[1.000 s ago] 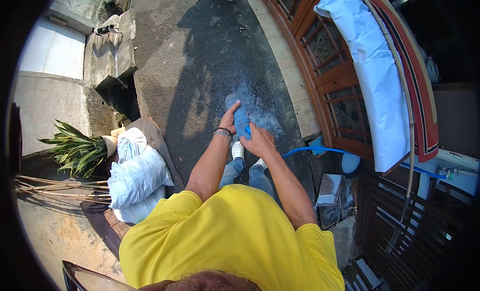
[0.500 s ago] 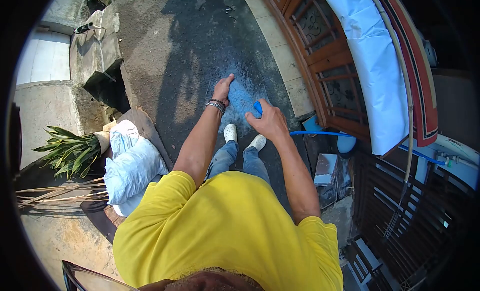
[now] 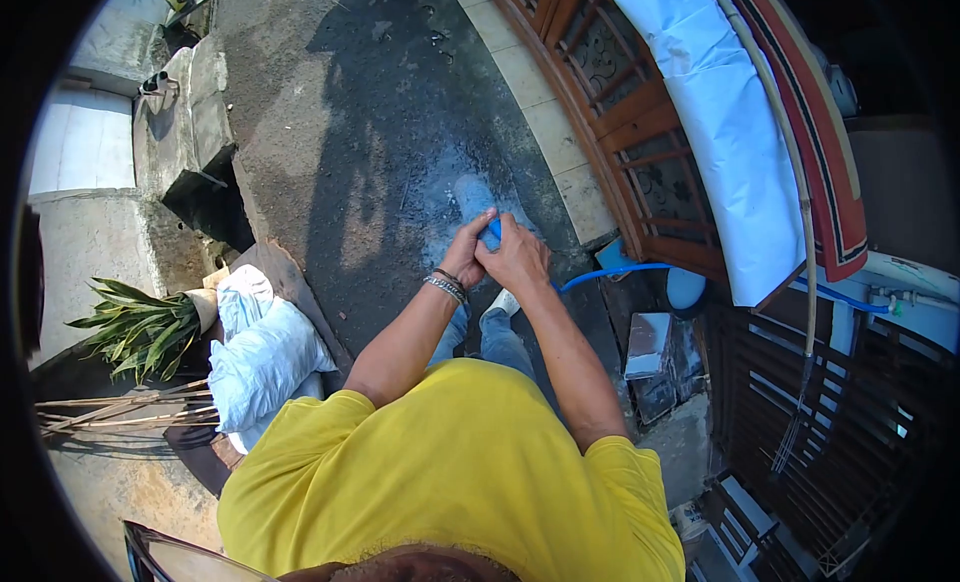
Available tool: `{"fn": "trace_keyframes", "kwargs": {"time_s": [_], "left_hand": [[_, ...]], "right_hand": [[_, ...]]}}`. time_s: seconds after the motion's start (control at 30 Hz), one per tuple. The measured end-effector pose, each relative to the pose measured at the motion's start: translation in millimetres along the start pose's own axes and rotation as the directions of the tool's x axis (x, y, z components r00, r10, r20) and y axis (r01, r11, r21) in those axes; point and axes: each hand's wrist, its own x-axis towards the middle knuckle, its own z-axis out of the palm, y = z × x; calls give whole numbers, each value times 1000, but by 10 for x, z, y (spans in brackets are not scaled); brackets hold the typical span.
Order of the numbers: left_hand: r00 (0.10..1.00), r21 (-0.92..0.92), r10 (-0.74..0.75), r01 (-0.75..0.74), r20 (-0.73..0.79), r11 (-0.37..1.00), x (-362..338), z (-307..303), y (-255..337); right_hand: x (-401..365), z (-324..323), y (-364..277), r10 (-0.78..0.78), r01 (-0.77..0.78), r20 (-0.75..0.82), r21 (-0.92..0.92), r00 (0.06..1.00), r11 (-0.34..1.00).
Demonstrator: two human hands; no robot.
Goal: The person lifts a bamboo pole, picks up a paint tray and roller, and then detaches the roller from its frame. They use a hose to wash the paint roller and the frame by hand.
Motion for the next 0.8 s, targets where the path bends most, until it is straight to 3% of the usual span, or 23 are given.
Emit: {"fn": "trace_keyframes", "kwargs": {"time_s": [0.1,0.33,0.43,0.57,0.7,0.8], "left_hand": [[984,-82,-159,165,76,983,-25,-54,-31],[951,-18,-297,299,83,954,255,-200,60],[967,-11,-256,256,-14,967,181,-92,263],[978,-19,-209,209,-9,978,628,-588,283],[995,104,9,1,-97,995,864,-906,195],[987,131,-12,33,-160,991,927,-1031,160]], "right_hand": [[-9,137,114,-38,39,31,-54,999,998],[-182,92,104,-22,37,130,-116,991,993],[-309,94,50,-45,58,126,-108,991,992],[-452,111,9,-96,107,118,-88,988,990],[-512,152,35,-78,89,127,-84,989,993],[-473,92,24,-87,95,134,-51,987,994]]}}
